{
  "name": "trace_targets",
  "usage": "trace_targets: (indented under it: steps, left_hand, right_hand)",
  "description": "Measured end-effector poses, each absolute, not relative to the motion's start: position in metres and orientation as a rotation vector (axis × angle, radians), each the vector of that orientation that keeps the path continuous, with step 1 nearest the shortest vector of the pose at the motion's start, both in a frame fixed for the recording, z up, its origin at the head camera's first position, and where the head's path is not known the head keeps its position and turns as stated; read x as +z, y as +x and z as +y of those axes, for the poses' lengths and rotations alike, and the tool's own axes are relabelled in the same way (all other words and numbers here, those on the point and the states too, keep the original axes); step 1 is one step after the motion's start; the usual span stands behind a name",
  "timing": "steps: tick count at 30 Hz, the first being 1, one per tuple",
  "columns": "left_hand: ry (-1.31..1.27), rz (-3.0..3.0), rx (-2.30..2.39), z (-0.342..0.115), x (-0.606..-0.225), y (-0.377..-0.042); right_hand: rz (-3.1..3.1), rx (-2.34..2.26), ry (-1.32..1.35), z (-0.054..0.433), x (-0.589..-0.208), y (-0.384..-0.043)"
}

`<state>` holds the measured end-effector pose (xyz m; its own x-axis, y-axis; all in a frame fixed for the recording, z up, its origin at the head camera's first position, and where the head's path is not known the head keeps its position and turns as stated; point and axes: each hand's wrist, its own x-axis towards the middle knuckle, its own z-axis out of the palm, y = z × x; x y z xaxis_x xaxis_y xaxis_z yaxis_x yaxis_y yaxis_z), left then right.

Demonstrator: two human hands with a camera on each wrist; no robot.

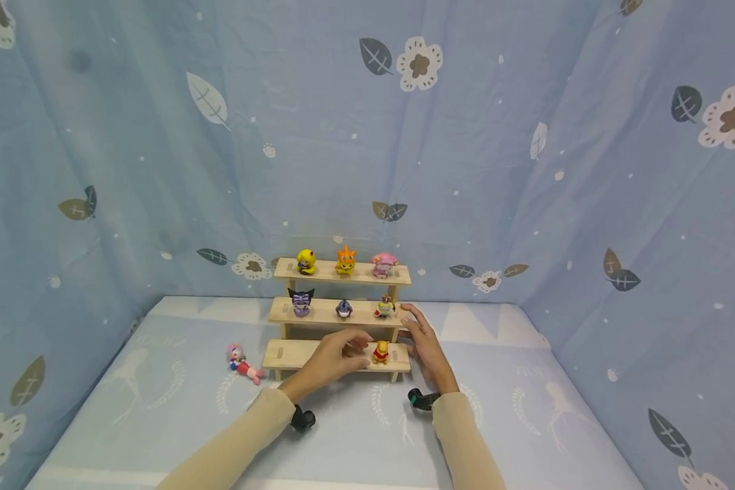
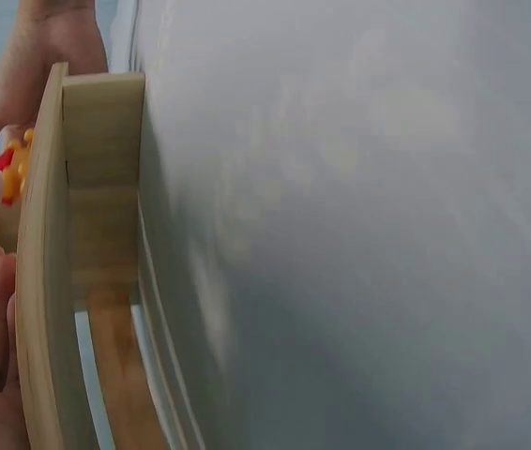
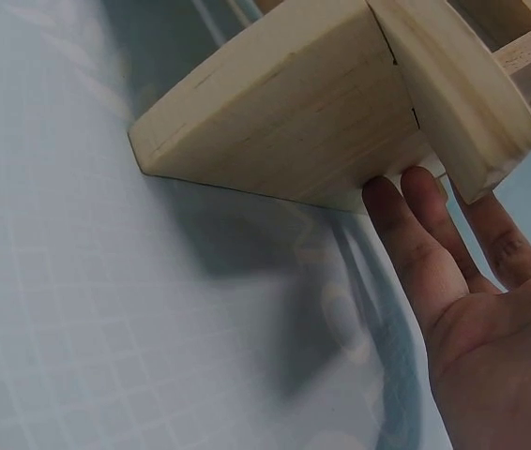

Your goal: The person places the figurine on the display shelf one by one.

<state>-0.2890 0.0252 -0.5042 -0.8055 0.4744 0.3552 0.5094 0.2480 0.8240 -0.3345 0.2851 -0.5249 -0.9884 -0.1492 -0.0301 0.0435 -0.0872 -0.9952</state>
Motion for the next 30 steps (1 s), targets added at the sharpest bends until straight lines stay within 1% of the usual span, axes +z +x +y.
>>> trace_targets:
  steps: [15, 30]
  left_hand:
    - [-0.988, -2.461, -1.514, -0.04, -0.502, -0.277]
    - [-0.833, -2.474, -1.448, -0.128, -0.489, -0.254]
  right_hand:
    - [2.031, -2.213, -0.09, 0.286, -0.527, -0.335]
    - [2.066, -2.197, -0.089, 0.283, -0.525, -0.333]
